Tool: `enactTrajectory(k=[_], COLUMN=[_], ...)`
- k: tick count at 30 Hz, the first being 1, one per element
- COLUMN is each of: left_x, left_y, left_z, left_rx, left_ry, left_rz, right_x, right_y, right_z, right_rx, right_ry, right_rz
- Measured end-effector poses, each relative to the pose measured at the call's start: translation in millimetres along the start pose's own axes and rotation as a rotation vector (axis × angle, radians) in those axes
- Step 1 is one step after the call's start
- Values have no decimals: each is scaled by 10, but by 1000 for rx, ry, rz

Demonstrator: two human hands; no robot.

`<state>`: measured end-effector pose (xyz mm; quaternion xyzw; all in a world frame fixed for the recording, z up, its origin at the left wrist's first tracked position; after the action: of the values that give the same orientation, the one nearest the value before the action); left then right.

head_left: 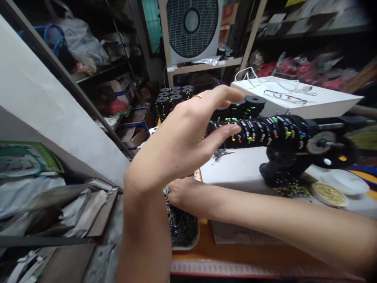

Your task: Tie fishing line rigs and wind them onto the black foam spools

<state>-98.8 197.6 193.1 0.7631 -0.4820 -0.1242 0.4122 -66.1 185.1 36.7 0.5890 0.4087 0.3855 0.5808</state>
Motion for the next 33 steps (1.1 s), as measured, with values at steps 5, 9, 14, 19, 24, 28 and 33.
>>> enactTrajectory(k=[5, 9, 14, 19, 24, 28, 33], left_x=[21, 29, 31, 33, 26, 30, 22], left_y=[25, 25, 26, 17, 7, -5, -11], left_z=[10, 6, -9, -18, -29, -37, -30], left_rx=[-1, -31, -24, -35, -28, -37, -38], left_ry=[20, 60, 57, 46, 56, 66, 84], left_rz=[-38, -49, -32, -45, -81, -87, -78], right_x=[19, 42, 21, -32, -88, -96, 116], right_y=[11, -34, -1, 82, 131, 158, 322], right_z=[1, -23, -22, 15, 21, -2, 177], right_rx=[-45, -34, -73, -95, -6, 87, 160], right_ry=[-40, -63, -57, -89, -137, -120, -114], right_rz=[-42, -63, -77, -85, -125, -224, -465])
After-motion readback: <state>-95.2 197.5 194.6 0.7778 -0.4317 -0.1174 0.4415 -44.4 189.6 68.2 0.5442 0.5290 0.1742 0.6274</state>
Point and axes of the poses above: each hand's wrist, its own z-axis away from the middle knuckle, its own y-axis out of the back of the hand, x = y × z, the point moved 3 cm from there along -z, towards the middle knuckle, and after that the axes turned 7 degrees about -z, right-handed, at the moved point
